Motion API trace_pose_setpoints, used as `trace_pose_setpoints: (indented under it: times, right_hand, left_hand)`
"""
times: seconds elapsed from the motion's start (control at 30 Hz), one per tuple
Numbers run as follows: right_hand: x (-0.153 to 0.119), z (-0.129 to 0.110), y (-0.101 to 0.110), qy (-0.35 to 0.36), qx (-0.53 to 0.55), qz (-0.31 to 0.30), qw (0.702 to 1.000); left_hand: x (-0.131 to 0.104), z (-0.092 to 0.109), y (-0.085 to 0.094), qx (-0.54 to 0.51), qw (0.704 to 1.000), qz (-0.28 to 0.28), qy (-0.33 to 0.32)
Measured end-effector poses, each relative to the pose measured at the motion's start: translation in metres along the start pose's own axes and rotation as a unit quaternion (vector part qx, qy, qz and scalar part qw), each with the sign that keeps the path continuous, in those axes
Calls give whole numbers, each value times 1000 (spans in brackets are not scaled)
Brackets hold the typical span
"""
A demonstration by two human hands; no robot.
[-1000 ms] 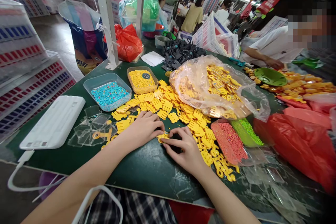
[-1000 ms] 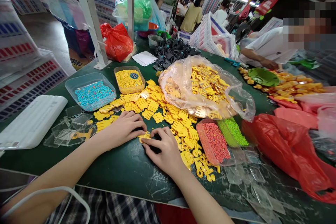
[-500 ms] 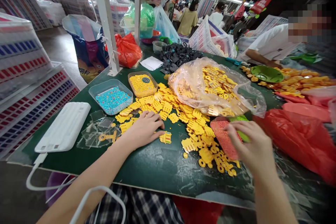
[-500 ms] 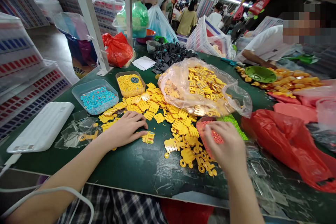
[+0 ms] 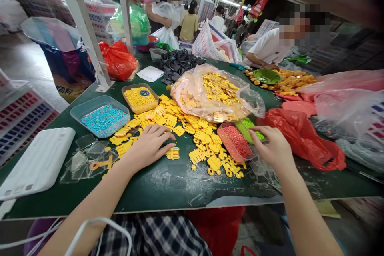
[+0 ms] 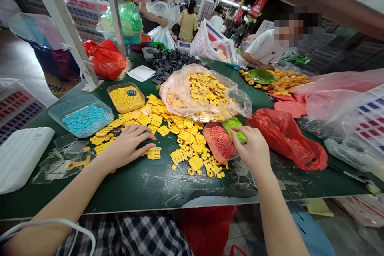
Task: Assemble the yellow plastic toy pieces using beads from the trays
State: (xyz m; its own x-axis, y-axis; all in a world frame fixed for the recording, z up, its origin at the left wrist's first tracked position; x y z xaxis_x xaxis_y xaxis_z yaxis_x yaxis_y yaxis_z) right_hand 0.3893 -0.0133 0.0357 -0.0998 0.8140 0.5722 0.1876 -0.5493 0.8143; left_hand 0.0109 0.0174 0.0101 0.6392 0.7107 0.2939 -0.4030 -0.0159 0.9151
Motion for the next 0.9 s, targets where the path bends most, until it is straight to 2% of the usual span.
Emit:
trace_pose_setpoints:
  times: [0.03,0.13,0.23,0.43,0.57,0.63,0.73,0.83,0.9]
  right_hand:
    - [-6,-12,6,18,29,-8,999]
    - [-24,-45,17,89,92,-87,988]
    - [-36,-65,10,128,68,-134,980]
    - [-35,-78,-24,133,-24,-126,983]
    - [-27,-81,-20,126,-26,-108,986]
    - [-29,-75,-6,85,-28,-73,993]
    - [-43,-52,20,-54,-17,-39,998]
    - [-67,-23,36,-190,6,-103,976]
    - [-81,-9,34,-241,0,-134,961]
  left_hand:
    - [0,1,-1,-3,1000,0,-6]
    - [2,3,-3,-12,1000,-8,-22]
    - [3,4,-5,-23,999,-20,-29]
    - [2,5,-4,-38,998,-33,-30]
    - [1,3,-4,-45,998,-34,-22]
    - [1,3,-5,-51,998,-36,-20]
    - [1,2,-6,-60,997,-39,-18]
    - [1,3,-7,-66,997,-44,-16]
    - [2,3,-7,-73,996,-46,-14]
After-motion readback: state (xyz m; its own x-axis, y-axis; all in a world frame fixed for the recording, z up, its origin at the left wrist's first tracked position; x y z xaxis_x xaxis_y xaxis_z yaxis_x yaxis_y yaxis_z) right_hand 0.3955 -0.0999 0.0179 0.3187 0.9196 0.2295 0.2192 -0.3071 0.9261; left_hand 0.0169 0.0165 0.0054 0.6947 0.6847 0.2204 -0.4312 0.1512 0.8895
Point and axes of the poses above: each hand's wrist, its own x-axis towards the middle knuckle, its own y-axis out of the back of the hand, z = x × y, the point moved 1 cm from there along x, towards the middle knuckle
